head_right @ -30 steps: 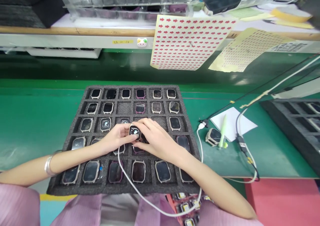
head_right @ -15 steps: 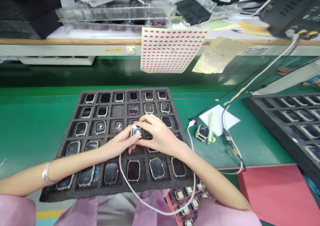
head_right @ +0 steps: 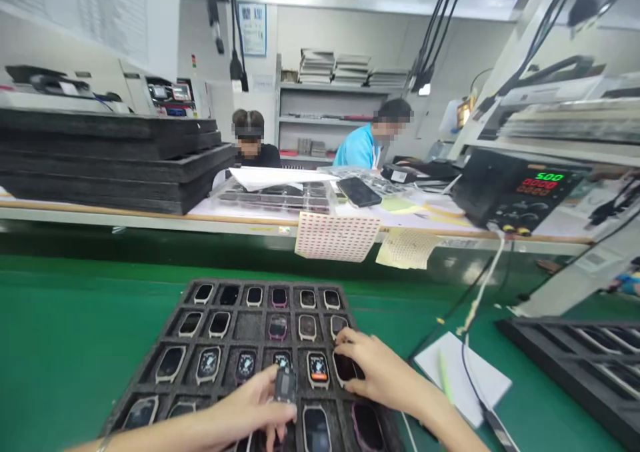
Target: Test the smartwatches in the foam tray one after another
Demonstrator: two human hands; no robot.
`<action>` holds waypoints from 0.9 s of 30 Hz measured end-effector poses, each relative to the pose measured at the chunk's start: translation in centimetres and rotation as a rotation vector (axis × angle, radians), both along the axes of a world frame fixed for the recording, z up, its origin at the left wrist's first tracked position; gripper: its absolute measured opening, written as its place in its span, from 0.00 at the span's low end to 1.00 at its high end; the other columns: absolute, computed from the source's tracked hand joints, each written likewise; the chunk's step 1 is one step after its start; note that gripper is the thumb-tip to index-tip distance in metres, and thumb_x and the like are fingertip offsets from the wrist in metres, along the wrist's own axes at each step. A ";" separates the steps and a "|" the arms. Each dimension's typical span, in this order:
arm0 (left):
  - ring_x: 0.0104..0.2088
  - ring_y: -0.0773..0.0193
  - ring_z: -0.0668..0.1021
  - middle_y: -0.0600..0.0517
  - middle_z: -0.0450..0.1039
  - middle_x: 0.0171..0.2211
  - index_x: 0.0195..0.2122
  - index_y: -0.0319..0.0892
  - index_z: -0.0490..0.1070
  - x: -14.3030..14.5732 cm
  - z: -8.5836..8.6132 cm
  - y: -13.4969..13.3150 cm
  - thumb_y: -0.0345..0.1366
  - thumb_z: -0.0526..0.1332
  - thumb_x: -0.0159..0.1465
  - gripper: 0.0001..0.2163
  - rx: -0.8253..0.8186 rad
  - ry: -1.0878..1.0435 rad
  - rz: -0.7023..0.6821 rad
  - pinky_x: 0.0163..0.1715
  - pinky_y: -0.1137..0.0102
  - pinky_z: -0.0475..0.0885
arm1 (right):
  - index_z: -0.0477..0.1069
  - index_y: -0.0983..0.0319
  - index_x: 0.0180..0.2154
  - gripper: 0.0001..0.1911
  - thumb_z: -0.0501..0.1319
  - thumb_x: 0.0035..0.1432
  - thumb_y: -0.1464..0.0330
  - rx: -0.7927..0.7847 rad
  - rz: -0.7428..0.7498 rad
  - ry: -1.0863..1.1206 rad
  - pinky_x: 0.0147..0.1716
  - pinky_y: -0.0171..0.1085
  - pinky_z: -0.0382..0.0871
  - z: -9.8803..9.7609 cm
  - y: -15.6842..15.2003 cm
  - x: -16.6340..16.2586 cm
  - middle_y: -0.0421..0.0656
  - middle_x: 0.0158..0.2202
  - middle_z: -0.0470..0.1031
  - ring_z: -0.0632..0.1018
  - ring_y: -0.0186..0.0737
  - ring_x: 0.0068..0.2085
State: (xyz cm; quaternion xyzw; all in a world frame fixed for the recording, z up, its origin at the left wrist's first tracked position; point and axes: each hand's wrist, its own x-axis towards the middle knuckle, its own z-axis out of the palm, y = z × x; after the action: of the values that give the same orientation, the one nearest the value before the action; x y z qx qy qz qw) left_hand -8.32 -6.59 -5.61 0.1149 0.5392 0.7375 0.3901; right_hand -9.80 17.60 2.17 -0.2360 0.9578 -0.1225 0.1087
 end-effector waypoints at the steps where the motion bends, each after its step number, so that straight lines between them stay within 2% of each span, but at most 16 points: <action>1: 0.20 0.71 0.72 0.55 0.69 0.27 0.41 0.39 0.61 -0.1 -0.1 0.1 0.51 0.72 0.40 0.33 0.026 -0.002 -0.004 0.17 0.76 0.66 | 0.71 0.61 0.44 0.21 0.62 0.46 0.78 0.024 -0.020 -0.015 0.46 0.45 0.67 0.1 0.1 0.0 0.47 0.50 0.68 0.74 0.49 0.46; 4: 0.24 0.67 0.76 0.51 0.73 0.30 0.40 0.37 0.64 -0.1 0.0 0.2 0.47 0.75 0.36 0.33 0.080 -0.037 0.004 0.23 0.73 0.69 | 0.69 0.62 0.42 0.22 0.60 0.42 0.81 0.044 -0.060 -0.020 0.44 0.42 0.68 -0.4 0.1 -0.2 0.48 0.50 0.65 0.74 0.48 0.46; 8: 0.28 0.65 0.77 0.47 0.74 0.31 0.39 0.35 0.68 0.5 1.1 -0.4 0.41 0.76 0.38 0.29 0.104 -0.087 0.029 0.31 0.69 0.70 | 0.66 0.63 0.42 0.22 0.61 0.41 0.80 -0.041 -0.070 -0.003 0.43 0.37 0.68 -1.6 0.4 -0.7 0.46 0.46 0.65 0.74 0.43 0.44; 12: 0.32 0.63 0.77 0.47 0.75 0.33 0.38 0.35 0.71 0.6 2.2 -1.4 0.37 0.76 0.39 0.25 0.097 -0.108 0.029 0.36 0.66 0.70 | 0.67 0.63 0.37 0.17 0.64 0.41 0.78 -0.111 -0.088 0.054 0.40 0.38 0.68 -1.1 0.4 -1.1 0.45 0.41 0.67 0.74 0.43 0.40; 14: 0.34 0.62 0.77 0.47 0.75 0.34 0.38 0.35 0.71 0.5 2.2 -1.8 0.35 0.75 0.41 0.24 0.105 -0.095 0.017 0.40 0.65 0.69 | 0.67 0.62 0.37 0.15 0.66 0.45 0.72 -0.225 -0.088 0.063 0.43 0.40 0.68 -0.4 -0.3 -0.7 0.45 0.40 0.70 0.74 0.44 0.42; 16: 0.37 0.62 0.77 0.47 0.75 0.35 0.39 0.36 0.72 0.4 2.0 -2.2 0.33 0.75 0.42 0.23 0.113 -0.082 -0.006 0.44 0.65 0.67 | 0.68 0.62 0.41 0.17 0.67 0.49 0.64 -0.334 -0.117 0.012 0.42 0.41 0.69 0.2 -1.8 0.2 0.43 0.38 0.73 0.75 0.44 0.40; 19: 0.40 0.60 0.77 0.47 0.75 0.37 0.42 0.37 0.72 0.4 1.7 -2.5 0.31 0.75 0.42 0.24 0.132 -0.078 -0.043 0.47 0.64 0.66 | 0.68 0.61 0.43 0.20 0.69 0.49 0.62 -0.426 -0.047 -0.026 0.42 0.40 0.70 0.2 -5.0 1.9 0.43 0.40 0.74 0.75 0.43 0.41; 23: 0.41 0.60 0.76 0.50 0.75 0.37 0.43 0.38 0.71 0.3 1.5 -2.9 0.28 0.75 0.40 0.26 0.147 -0.097 -0.034 0.45 0.66 0.66 | 0.68 0.62 0.45 0.21 0.69 0.50 0.66 -0.353 0.087 0.086 0.46 0.44 0.69 -0.8 -8.2 3.4 0.46 0.43 0.73 0.73 0.46 0.45; 27: 0.38 0.64 0.77 0.50 0.74 0.38 0.45 0.39 0.70 0.3 1.4 -2.9 0.28 0.75 0.42 0.28 0.132 -0.120 -0.005 0.43 0.67 0.68 | 0.67 0.64 0.47 0.20 0.67 0.53 0.68 -0.222 0.162 0.208 0.45 0.48 0.69 -1.3 -8.7 3.3 0.49 0.44 0.72 0.72 0.50 0.46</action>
State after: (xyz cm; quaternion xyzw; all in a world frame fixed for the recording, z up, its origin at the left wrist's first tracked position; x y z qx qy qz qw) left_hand -8.03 -9.45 -4.17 0.0974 0.4648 0.7759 0.4152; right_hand -6.54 8.86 0.87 -0.3344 0.9223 -0.1935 -0.0082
